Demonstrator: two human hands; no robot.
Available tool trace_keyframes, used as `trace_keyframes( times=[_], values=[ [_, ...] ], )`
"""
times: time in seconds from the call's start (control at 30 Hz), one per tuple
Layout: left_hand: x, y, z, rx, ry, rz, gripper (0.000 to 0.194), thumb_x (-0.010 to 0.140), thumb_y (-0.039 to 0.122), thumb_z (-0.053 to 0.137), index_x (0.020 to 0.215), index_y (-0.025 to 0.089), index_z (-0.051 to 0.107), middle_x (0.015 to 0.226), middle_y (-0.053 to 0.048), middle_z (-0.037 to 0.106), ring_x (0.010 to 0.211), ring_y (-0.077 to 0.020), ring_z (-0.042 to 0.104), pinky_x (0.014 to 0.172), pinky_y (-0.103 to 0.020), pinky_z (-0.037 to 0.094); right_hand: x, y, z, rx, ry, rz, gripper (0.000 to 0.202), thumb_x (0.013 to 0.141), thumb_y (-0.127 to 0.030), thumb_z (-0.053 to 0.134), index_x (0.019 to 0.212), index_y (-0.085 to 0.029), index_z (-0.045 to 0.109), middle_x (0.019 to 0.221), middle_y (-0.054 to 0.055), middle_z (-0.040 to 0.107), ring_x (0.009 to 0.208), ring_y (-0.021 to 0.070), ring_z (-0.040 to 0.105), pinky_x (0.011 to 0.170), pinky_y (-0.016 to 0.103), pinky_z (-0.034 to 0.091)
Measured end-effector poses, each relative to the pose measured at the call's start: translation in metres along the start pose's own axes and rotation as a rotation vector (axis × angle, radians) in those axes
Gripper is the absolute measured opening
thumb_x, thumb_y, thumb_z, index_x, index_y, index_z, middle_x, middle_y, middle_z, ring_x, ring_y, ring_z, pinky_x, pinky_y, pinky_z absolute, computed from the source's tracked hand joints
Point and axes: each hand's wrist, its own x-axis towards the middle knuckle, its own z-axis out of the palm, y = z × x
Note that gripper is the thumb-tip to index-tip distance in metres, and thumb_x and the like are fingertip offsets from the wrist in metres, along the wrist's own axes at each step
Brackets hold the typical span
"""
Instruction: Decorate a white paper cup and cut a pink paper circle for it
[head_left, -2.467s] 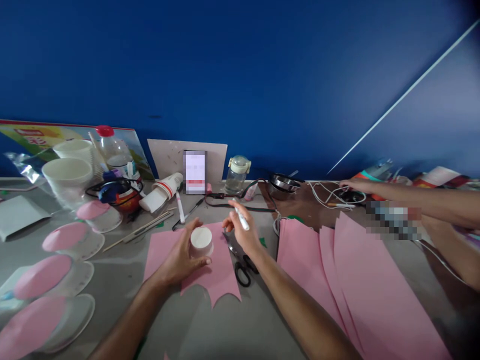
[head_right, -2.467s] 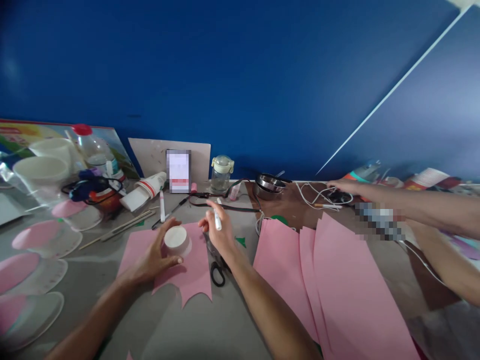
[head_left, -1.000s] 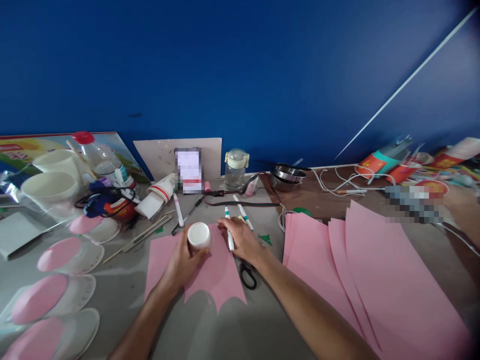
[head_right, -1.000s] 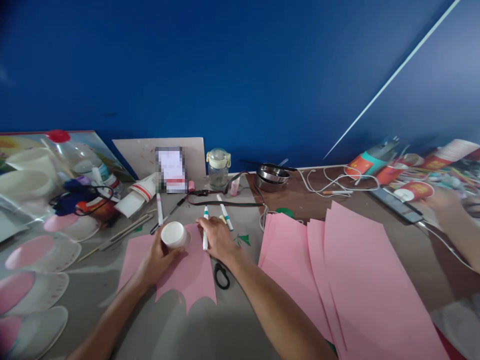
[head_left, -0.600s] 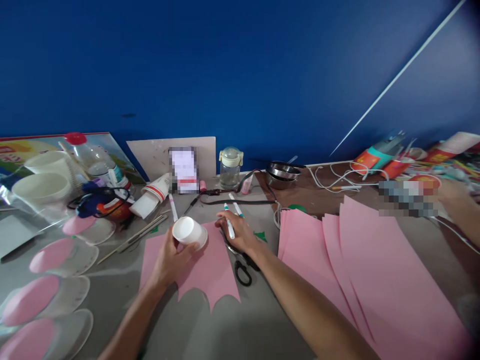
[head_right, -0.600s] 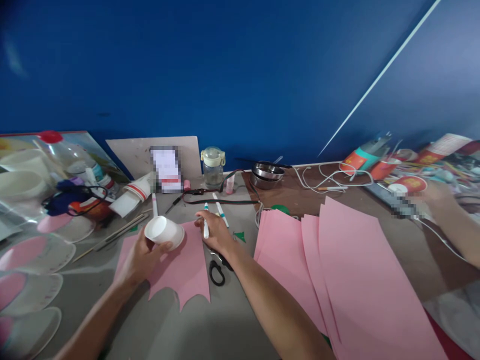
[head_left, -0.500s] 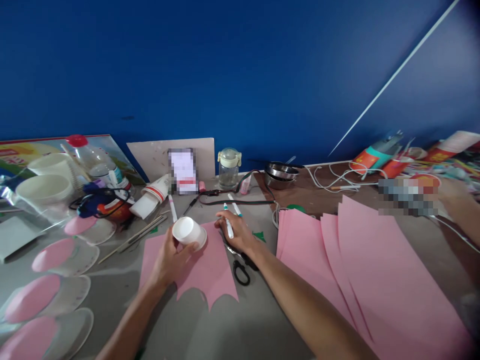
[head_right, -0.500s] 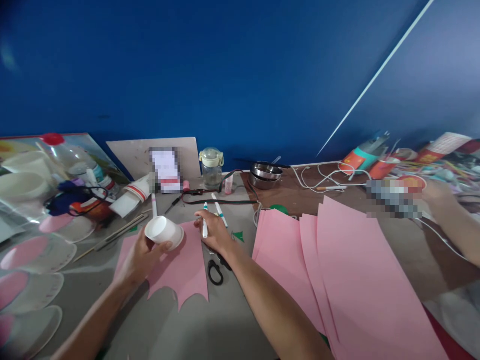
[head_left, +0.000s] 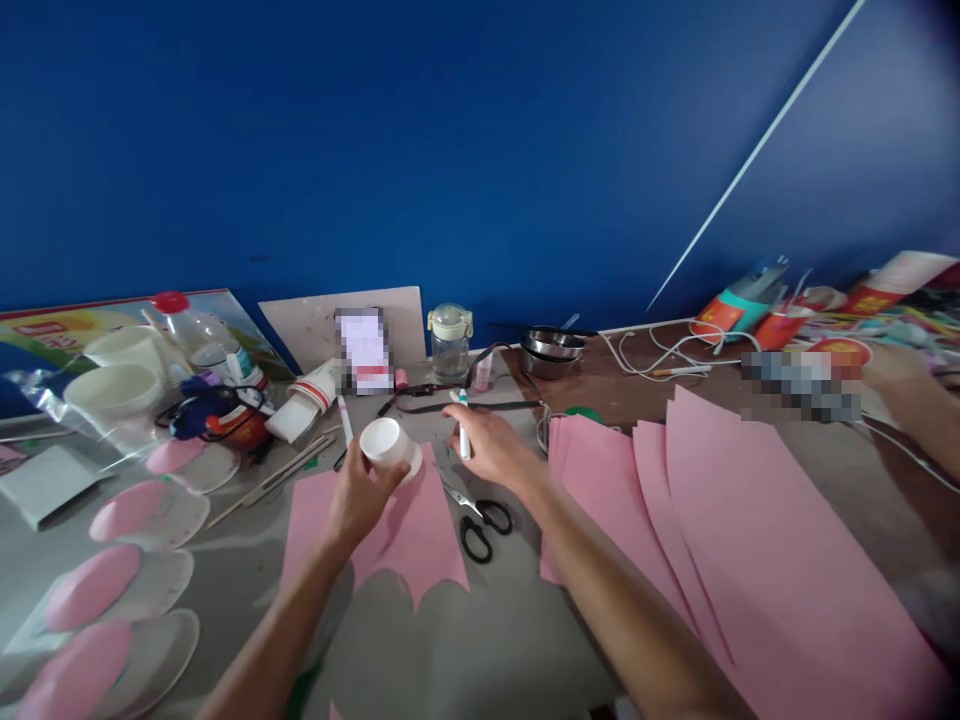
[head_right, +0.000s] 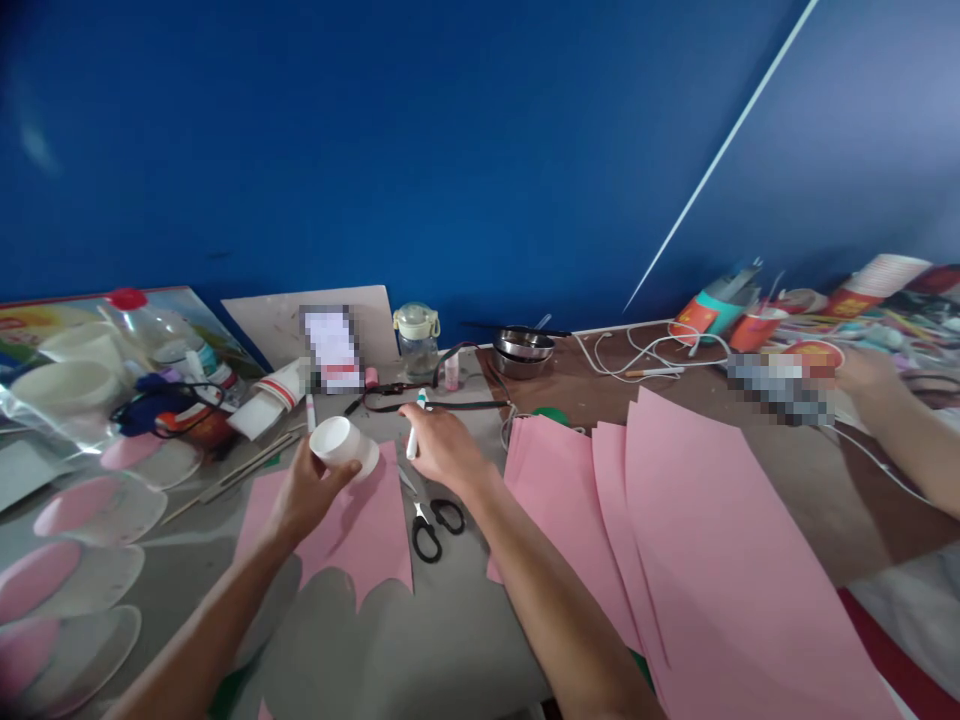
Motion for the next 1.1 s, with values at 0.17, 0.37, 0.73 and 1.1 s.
trace_keyframes(
  times=[0.17,0.37,0.73,1.1],
  values=[
    [-0.003,-0.015,0.017,-0.122,0.032,-0.019,0.046,0.067,0.037,0.07,0.105,0.021,0.05,0.099,-0.005,0.063,0.092,-0.0244,0.061,0.082,-0.042,0.049,-0.023,-0.019,-0.016,-0.236,-0.228,0.047,0.033,0.081,-0.017,0.061,0.114,-0.016,0.059,0.089,0.015,0.069,0.089,0.0305,0.063,0.07,0.035,0.045],
    [0.001,-0.03,0.015,-0.114,0.053,-0.008,0.05,0.064,0.033,0.073,0.107,0.019,0.051,0.102,-0.007,0.062,0.096,-0.0248,0.06,0.087,-0.043,0.046,-0.061,-0.03,0.006,-0.384,-0.339,0.02,0.031,0.076,-0.006,0.052,0.106,-0.017,0.055,0.098,0.013,0.066,0.096,0.0278,0.061,0.077,0.034,0.046],
    [-0.003,-0.023,0.016,-0.011,0.055,0.027,0.052,0.066,0.031,0.069,0.114,0.02,0.05,0.105,-0.008,0.063,0.096,-0.0248,0.062,0.086,-0.042,0.049,-0.054,-0.023,-0.001,-0.476,-0.283,0.198,0.025,0.085,-0.008,0.048,0.108,-0.015,0.056,0.095,0.014,0.067,0.086,0.0264,0.065,0.073,0.033,0.046],
    [-0.003,-0.036,0.021,0.046,0.048,0.073,0.047,0.072,0.033,0.067,0.113,0.021,0.049,0.101,-0.007,0.063,0.093,-0.0243,0.061,0.084,-0.042,0.048,-0.046,-0.023,0.046,-0.117,-0.099,-0.119,0.029,0.082,-0.01,0.054,0.111,-0.015,0.054,0.099,0.01,0.064,0.102,0.0222,0.052,0.09,0.03,0.042]
  ],
)
